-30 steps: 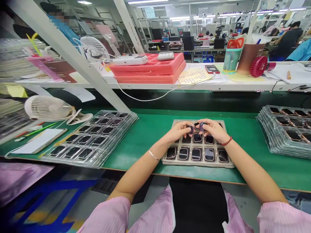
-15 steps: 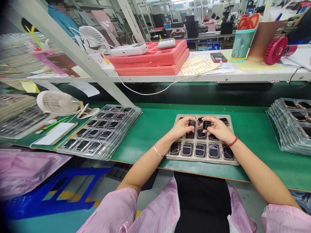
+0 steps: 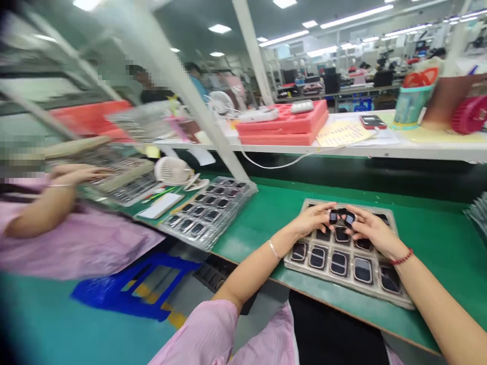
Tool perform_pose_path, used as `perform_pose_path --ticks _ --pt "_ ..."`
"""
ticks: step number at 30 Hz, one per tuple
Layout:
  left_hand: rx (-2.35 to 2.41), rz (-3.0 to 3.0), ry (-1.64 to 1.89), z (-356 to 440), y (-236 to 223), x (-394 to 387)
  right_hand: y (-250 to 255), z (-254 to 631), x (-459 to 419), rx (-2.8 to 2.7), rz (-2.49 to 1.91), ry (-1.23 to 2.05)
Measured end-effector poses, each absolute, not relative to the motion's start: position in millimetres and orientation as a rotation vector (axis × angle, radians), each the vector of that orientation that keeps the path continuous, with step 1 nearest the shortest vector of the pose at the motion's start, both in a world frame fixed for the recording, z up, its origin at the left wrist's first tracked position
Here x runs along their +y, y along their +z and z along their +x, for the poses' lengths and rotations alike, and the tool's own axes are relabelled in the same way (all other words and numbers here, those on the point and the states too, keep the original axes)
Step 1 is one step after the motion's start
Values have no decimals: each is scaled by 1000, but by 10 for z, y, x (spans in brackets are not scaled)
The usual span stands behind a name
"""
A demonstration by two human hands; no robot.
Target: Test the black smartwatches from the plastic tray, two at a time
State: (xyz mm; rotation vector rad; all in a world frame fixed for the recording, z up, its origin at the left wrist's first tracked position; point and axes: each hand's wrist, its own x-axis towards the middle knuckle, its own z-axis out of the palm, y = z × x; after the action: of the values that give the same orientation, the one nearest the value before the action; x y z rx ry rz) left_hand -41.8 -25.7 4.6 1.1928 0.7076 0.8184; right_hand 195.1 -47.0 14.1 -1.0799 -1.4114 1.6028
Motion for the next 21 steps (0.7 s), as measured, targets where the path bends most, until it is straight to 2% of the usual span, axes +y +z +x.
perform_pose_path --ticks 13,21 --pt "773 1329 795 -367 87 -273 7 2090 -298 -1651 -1123 1546" --pt "777 1313 758 -399 50 -251 53 2007 -322 -1753 -981 1451"
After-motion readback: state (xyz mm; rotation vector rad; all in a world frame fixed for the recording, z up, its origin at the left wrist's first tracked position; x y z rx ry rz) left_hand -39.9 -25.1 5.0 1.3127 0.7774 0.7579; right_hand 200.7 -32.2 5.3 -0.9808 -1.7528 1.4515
